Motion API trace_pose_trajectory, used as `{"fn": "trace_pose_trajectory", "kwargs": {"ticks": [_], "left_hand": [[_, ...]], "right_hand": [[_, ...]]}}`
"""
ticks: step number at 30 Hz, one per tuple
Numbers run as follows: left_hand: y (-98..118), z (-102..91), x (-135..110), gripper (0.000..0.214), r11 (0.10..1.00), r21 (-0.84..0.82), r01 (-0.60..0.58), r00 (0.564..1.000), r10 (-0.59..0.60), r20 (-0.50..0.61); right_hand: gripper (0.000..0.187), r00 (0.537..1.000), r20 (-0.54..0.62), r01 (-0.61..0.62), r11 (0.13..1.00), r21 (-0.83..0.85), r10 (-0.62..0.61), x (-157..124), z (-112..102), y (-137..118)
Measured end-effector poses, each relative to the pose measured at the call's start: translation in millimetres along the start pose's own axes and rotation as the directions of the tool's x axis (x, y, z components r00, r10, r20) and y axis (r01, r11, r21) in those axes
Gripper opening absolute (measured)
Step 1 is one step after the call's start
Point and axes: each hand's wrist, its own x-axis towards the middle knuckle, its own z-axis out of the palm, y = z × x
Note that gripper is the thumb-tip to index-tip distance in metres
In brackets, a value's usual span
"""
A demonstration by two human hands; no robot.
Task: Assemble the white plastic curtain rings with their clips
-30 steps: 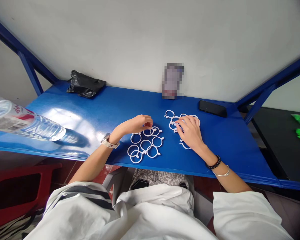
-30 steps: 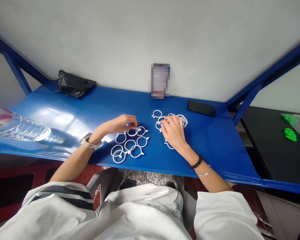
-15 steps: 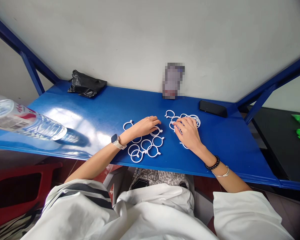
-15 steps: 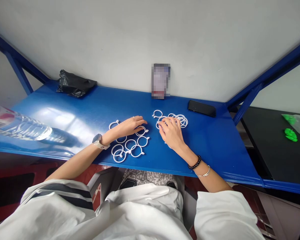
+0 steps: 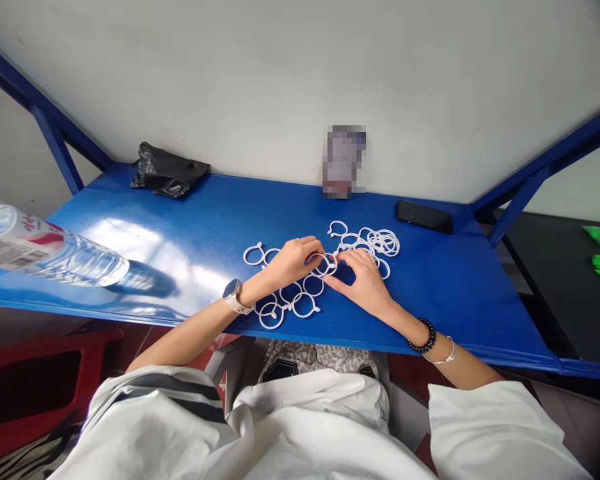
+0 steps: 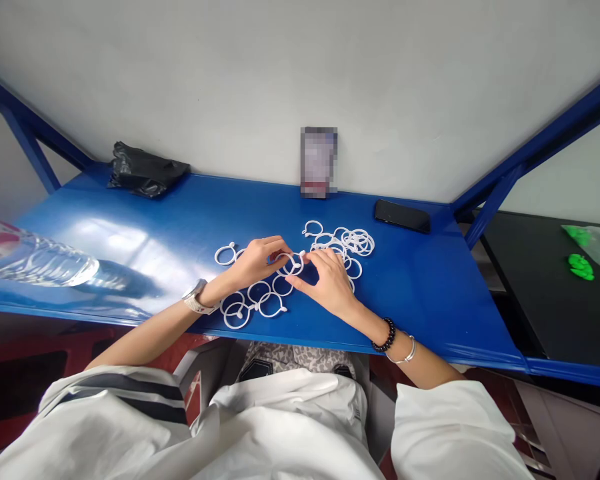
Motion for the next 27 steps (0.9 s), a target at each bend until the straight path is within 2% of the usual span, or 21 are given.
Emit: {"fn": "trace_pose_trajectory", "kwargs": {"ticks": [3, 6, 9, 13, 20, 24, 27], "left_hand": [[10, 4.3, -2, 0.012, 0.997, -0.075, 0.013, 0.999, -0.016, -0.033], [15, 5.4, -3, 0.009, 0.984, -0.167, 0.060, 0.998, -0.061, -0.002], [17, 3.6, -3, 0.010, 0.908, -0.381, 0.173, 0.983, -0.139, 0.117], [14, 1.5, -1, 0.021, 0.713, -0.611, 0.345, 0.927, -0.155, 0.342], [9, 0.5, 1, 0.036, 0.578, -0.686, 0.442, 0.888, -0.170, 0.428], [10, -1.8, 0, 0.042, 0.474, -0.706, 0.526, 0.844, -0.194, 0.500], [11, -4.1, -1, 0.043, 0.406, -0.718, 0.565, 0.814, -0.129, 0.567]], "right_hand": [[0.040, 0.999, 0.014, -0.037, 0.998, 0.049, 0.036, -1, 3, -3], [0.035, 0.998, 0.030, -0.055, 0.987, 0.153, 0.051, 1, 2, -2], [0.030, 0.996, 0.065, -0.081, 0.961, 0.264, 0.066, 3, -1, -1], [0.026, 0.997, 0.066, -0.055, 0.956, 0.288, 0.037, 4, -6, -2], [0.025, 0.996, 0.029, 0.079, 0.970, 0.229, -0.088, 2, -9, -6], [0.025, 0.994, 0.111, -0.024, 0.933, 0.359, -0.017, 3, -10, -2], [0.025, 0.981, 0.190, -0.131, 0.863, 0.488, 0.042, 4, -12, 1]]}}
